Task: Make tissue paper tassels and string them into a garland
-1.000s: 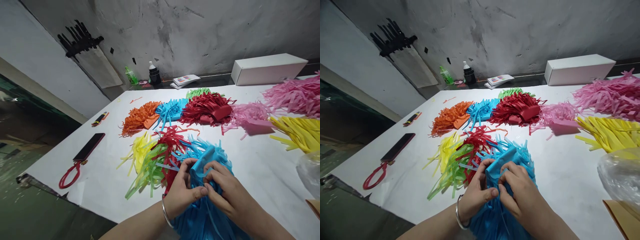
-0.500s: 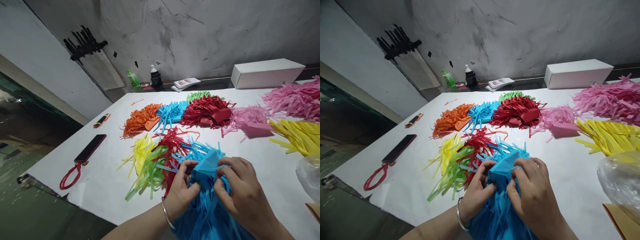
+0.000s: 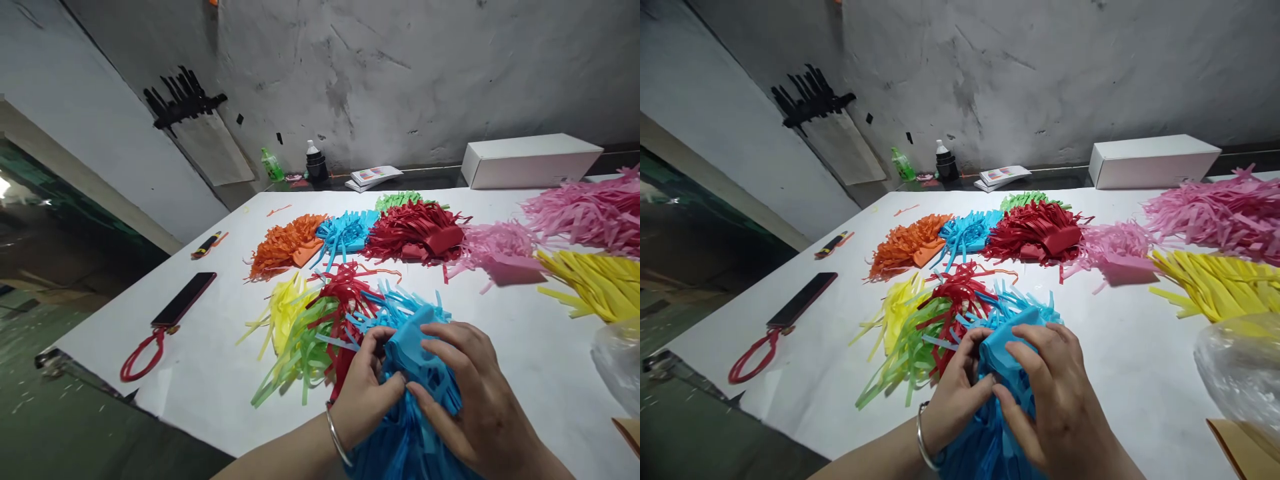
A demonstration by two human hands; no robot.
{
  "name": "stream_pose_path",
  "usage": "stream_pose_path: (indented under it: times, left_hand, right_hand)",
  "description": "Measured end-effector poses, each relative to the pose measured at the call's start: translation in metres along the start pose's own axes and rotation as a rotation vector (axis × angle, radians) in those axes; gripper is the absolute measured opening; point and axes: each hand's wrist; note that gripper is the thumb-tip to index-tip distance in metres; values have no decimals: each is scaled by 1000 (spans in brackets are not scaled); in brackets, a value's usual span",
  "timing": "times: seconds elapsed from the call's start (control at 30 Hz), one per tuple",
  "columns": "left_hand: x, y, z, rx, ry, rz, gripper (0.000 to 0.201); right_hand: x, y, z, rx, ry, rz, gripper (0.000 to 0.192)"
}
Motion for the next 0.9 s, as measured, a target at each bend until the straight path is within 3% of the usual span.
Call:
stream_pose_path:
  times: [0.23, 0.53, 0.6, 0.73, 0.8, 0.9]
  left_hand:
    - [-11, -1, -3, 24, 121, 221, 49]
    - [-29, -6, -3, -96, 356, 504, 67]
    - [-26, -9, 0, -75, 443, 614, 68]
    - [-9, -11, 5, 47, 756, 937, 63]
    - [1, -8, 6, 63, 870, 1087, 54]
    - [10, -2, 7, 41, 911, 1209, 28]
  right_hand:
    - [-2, 7, -3, -67, -30, -117, 54]
    - [7, 11, -11, 72, -105, -262, 29]
    - [11, 5, -11, 80, -12, -227, 24]
    - [18, -8, -8, 61, 342, -15, 22]
    - [20, -11, -5, 35, 518, 86, 21]
    - [23, -11, -2, -15, 668, 147, 24]
Point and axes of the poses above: each hand's wrist, its own z-axis towards the middle knuckle, its own y-axis out of the palm, x = y × z, and after that the axes turned 5 degrees about z, right-handed
